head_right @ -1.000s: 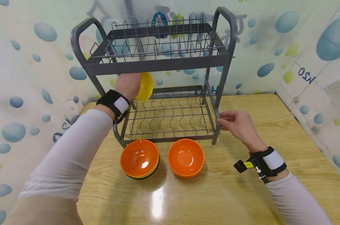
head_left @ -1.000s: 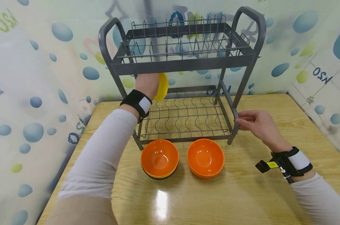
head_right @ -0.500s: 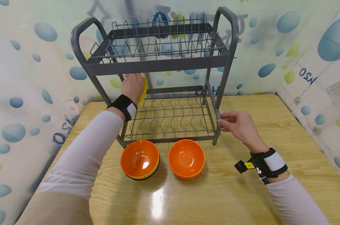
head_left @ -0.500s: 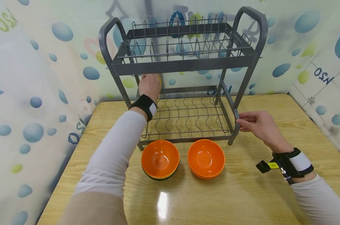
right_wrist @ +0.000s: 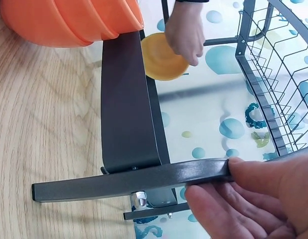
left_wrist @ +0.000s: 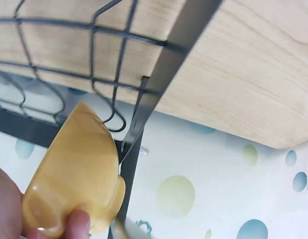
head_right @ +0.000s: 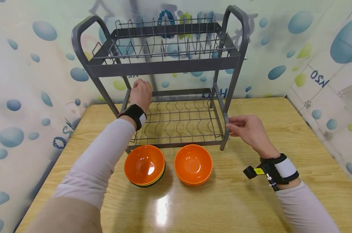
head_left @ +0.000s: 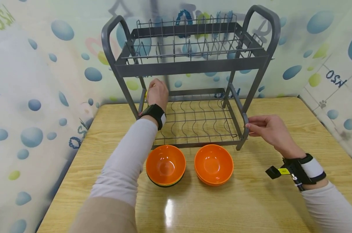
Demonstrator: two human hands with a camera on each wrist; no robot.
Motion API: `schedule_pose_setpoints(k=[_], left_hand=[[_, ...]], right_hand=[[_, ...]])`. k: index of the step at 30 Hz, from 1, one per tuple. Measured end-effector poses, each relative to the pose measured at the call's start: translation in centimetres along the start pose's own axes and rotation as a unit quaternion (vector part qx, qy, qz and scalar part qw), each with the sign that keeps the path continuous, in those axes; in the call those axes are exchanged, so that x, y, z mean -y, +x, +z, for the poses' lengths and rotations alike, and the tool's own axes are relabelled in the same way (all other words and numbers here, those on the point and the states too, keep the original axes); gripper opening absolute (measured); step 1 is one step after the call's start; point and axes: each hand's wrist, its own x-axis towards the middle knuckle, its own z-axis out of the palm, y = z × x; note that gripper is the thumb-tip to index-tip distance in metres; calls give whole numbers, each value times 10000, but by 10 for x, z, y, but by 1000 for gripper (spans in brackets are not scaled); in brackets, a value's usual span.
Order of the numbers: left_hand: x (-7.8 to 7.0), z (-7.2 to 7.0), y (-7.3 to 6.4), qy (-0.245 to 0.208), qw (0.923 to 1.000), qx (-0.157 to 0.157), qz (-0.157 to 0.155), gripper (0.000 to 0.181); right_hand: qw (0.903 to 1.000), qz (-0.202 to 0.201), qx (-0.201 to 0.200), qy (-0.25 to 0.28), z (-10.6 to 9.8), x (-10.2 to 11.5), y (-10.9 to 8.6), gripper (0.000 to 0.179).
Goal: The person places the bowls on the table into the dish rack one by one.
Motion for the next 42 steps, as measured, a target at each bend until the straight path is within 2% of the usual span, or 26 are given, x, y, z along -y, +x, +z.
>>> schedule_pose_setpoints(k=[6,10,19,25,30,34,36,39,42], left_hand=[[-4,8,-2,-17,9998,-109,-139,34],[-4,10,-3,-341,9989,-186,-269,33],[-6,10,-5,-917,9953,11,-314,37],[-2,9,-7,-1552,9868,-59,-460,40],[4,10,-4,-2136,9752,198,-536,40],[9,11,-2,-1837,9813,538,-218,37],[11,11,-1,-1596,9854,600,-20,36],[13,10,-1,-1714,9832,630,4,37],[15,6,-1,-1992,9776,674,-47,38]], right_hand=[[10000,5,52,-33,0,-1,1,46],[10000,31,68,-48,-1,-1,1,47],[10000,61,43,49,0,-4,0,47],[10000,63,31,51,0,-4,0,49],[10000,18,28,83,1,-3,1,49],[9999,-24,19,101,1,-3,1,49],[10000,-45,17,81,1,-3,2,49],[9999,-71,6,82,1,-3,1,48],[9999,-59,-26,141,2,-3,1,48]])
